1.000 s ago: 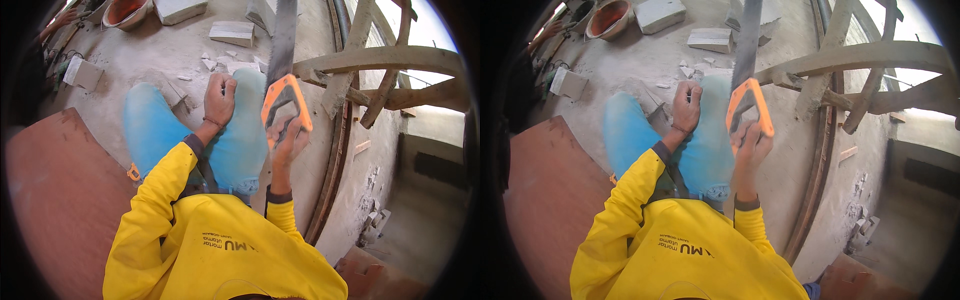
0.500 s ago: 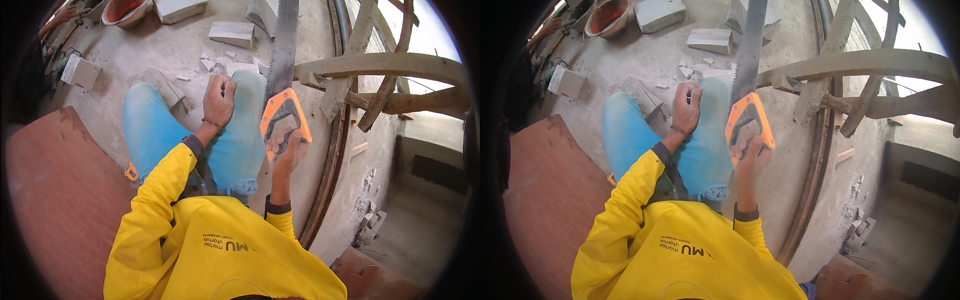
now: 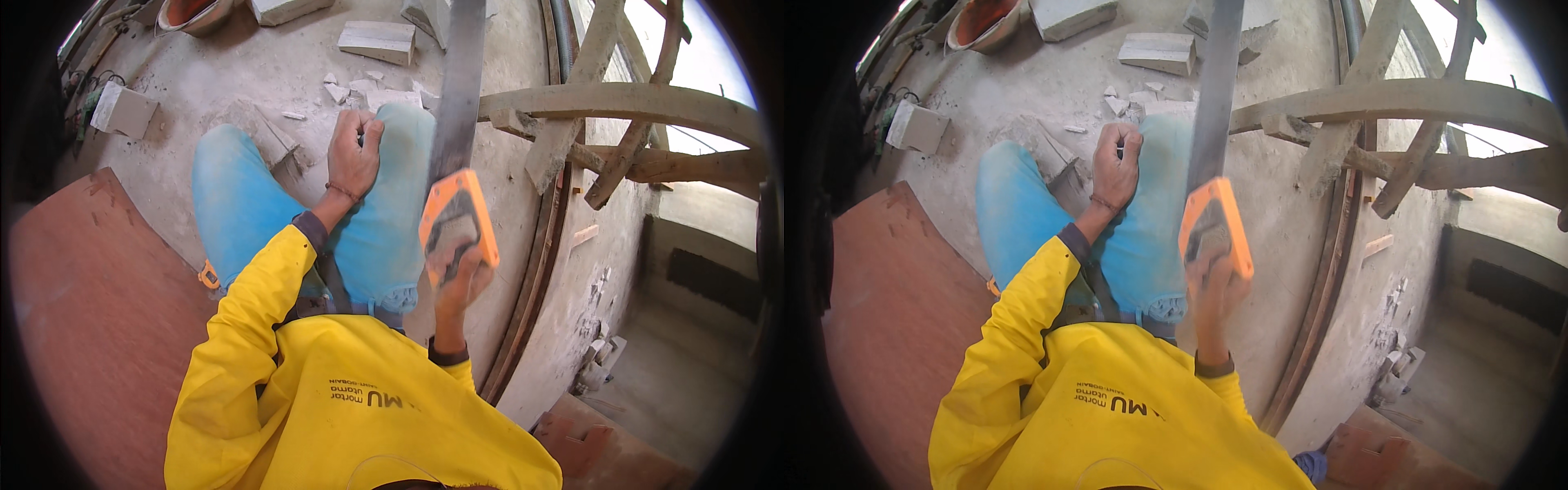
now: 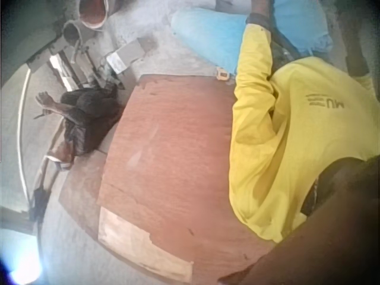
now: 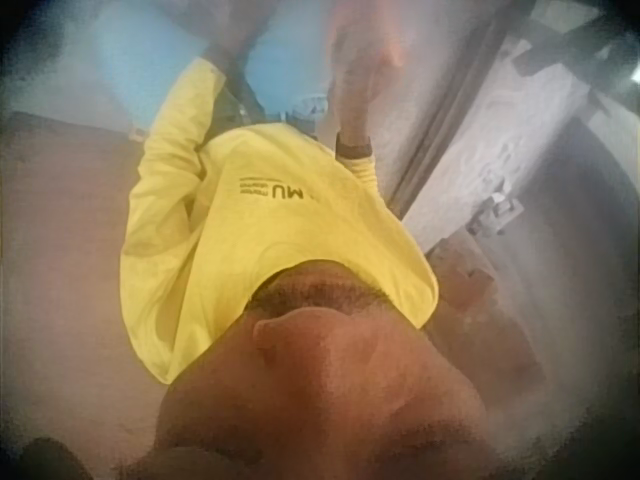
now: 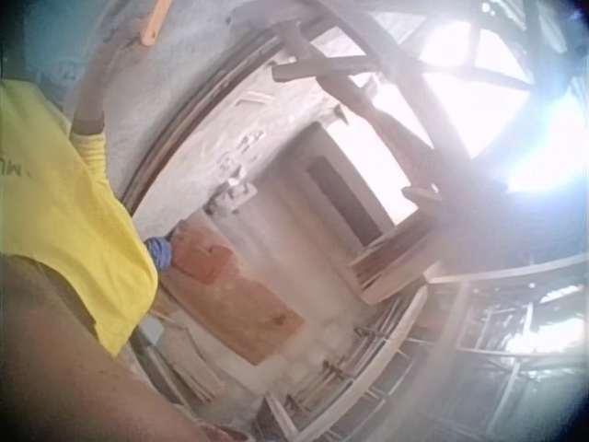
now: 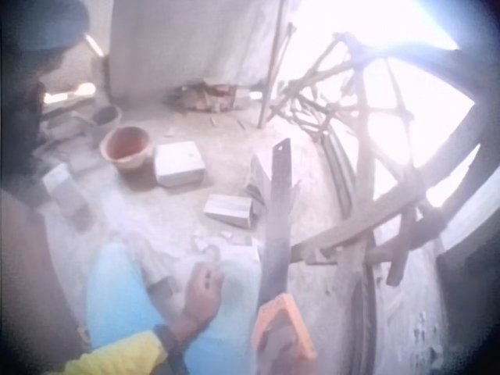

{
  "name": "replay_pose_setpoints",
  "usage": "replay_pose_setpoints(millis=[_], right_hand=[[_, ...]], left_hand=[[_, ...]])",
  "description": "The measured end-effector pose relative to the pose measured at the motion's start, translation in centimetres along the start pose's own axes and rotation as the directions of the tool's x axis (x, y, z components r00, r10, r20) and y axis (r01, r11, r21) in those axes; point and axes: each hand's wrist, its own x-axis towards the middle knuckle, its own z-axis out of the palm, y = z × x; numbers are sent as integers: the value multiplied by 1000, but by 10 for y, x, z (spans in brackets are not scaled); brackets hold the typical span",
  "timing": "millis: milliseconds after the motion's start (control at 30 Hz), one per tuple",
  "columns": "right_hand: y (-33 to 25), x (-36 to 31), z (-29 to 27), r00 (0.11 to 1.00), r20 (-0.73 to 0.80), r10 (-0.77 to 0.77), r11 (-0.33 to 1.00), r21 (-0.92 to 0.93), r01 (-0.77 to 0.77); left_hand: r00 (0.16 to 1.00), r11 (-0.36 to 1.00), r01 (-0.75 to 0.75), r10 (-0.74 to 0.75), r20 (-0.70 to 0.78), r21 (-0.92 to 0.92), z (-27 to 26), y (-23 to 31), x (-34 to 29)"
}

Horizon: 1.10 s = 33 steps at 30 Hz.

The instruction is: The person uses a hand saw to cut a rectangular stone block placed on the floor. They hold the block with one hand and saw back and forth with the other, producing dust and small fragments.

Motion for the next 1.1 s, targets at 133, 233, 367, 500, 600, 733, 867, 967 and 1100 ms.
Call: replay_pose_setpoints(millis=[133, 233, 367, 500, 600, 733, 867, 967, 1100], right_hand=[[-10, 47, 34, 997, 13, -77, 993, 86, 75], [-10, 56, 33, 997, 23, -76, 989, 131, 73], [-7, 60, 28, 997, 59, -53, 985, 167, 42], [-10, 42, 14, 997, 75, -18, 987, 163, 5], [-10, 22, 5, 998, 59, 31, 987, 155, -40], [-1, -12, -17, 995, 35, 91, 990, 101, -94], [3, -37, -29, 997, 74, -13, 1000, 28, 11], [19, -41, -34, 995, 42, -86, 994, -59, 88], [1, -27, -20, 998, 65, -18, 998, 65, 13]], left_hand=[[1000, 1000, 1, -2, -6, -9, 1, 1, 1], [1000, 1000, -13, 13, -25, -10, 1, -1, 7], [1000, 1000, -11, 11, -21, 18, -2, -2, 6], [999, 1000, -27, 27, -31, 11, 2, -3, 4], [1000, 1000, -22, 22, -22, 10, 1, -4, 4], [1000, 1000, -16, 16, -11, 23, 1, -4, 5], [999, 1000, -21, 22, -23, 19, 1, -6, 4], [1000, 1000, -14, 14, -28, 11, 1, -2, 4], [999, 1000, -8, 9, -37, 11, 0, -7, 5]])
